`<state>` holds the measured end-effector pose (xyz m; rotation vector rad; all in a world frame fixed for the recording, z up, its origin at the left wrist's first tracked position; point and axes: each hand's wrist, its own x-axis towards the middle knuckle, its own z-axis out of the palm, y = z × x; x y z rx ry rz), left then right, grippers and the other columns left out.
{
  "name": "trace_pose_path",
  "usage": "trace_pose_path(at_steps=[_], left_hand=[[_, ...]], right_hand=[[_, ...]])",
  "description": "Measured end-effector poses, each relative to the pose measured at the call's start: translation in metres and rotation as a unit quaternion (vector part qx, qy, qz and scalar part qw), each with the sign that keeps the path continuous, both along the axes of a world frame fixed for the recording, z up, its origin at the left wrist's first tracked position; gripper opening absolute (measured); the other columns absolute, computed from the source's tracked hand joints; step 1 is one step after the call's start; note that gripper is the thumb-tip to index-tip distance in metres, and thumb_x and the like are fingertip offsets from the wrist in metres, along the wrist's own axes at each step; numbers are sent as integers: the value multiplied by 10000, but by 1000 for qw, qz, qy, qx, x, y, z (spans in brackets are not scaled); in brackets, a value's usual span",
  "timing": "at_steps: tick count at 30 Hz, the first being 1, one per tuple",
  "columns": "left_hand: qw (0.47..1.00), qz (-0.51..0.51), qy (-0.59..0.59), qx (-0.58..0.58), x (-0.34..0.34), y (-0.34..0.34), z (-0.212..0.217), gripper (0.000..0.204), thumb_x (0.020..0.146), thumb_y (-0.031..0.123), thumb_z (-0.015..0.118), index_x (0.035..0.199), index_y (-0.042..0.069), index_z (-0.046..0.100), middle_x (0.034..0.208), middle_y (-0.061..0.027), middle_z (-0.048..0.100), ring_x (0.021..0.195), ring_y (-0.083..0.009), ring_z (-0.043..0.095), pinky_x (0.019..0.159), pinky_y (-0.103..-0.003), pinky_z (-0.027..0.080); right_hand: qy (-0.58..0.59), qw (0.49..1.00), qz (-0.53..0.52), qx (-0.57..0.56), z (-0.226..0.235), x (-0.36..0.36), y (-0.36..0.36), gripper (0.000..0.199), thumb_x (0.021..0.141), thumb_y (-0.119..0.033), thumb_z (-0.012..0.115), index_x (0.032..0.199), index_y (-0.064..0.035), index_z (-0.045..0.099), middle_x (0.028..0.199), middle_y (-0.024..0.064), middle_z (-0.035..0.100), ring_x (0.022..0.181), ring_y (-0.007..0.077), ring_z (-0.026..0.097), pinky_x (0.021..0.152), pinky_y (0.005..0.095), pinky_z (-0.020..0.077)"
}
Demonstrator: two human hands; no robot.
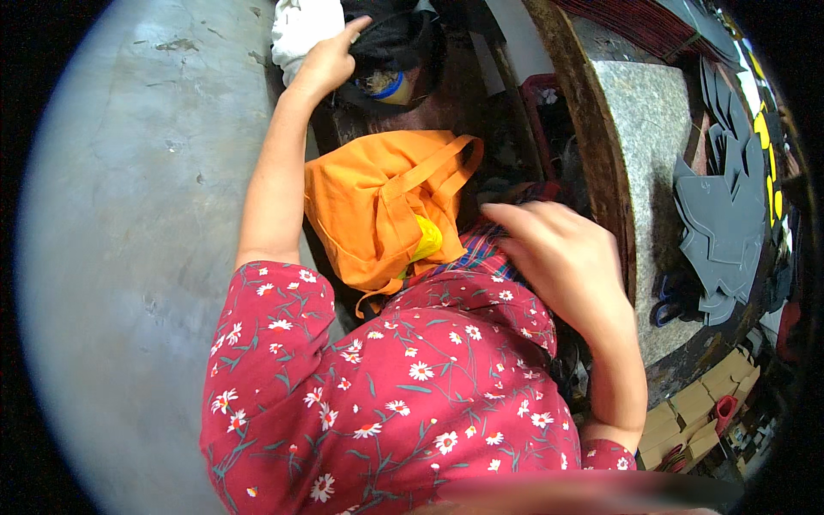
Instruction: The person unpacks black cut parts from a bag, then applies a yellow paste to the edges of each part by hand. The treated parts are placed on the table. The person handles the parts one at a time and repeatedly dips fingers into the paste to apply it along the edges.
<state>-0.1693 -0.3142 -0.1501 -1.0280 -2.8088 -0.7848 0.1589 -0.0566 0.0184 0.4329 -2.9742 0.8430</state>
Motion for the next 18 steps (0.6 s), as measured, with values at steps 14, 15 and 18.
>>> trace_pose_path(at_steps=[14, 15, 18], left_hand=[[924, 104, -301, 214, 10, -17, -33, 446, 771, 99, 649, 1200, -22, 624, 1029, -121, 707, 922, -185, 645, 858, -309, 493], [937, 97, -280, 184, 12, -17, -31, 435, 786, 141, 671, 1178, -41, 624, 1024, -149, 713, 926, -211, 666, 854, -319, 500], [961, 101, -203, 161, 21, -15, -26, 409, 808, 144, 652, 1170, -44, 627, 1033, -142, 700, 951, -210, 650, 864, -306, 492]], right_hand=[[-57, 997, -43, 9, -189, -222, -90, 692, 703, -287, 842, 1280, -90, 515, 1271, 215, 525, 1131, 423, 565, 898, 454, 540], [-48, 997, -56, 9, -194, -223, -92, 710, 704, -281, 841, 1296, -92, 498, 1300, 221, 507, 1138, 427, 562, 902, 458, 538], [-30, 997, -71, -1, -197, -212, -87, 738, 712, -259, 830, 1331, -97, 462, 1369, 245, 460, 1144, 442, 555, 908, 466, 535]])
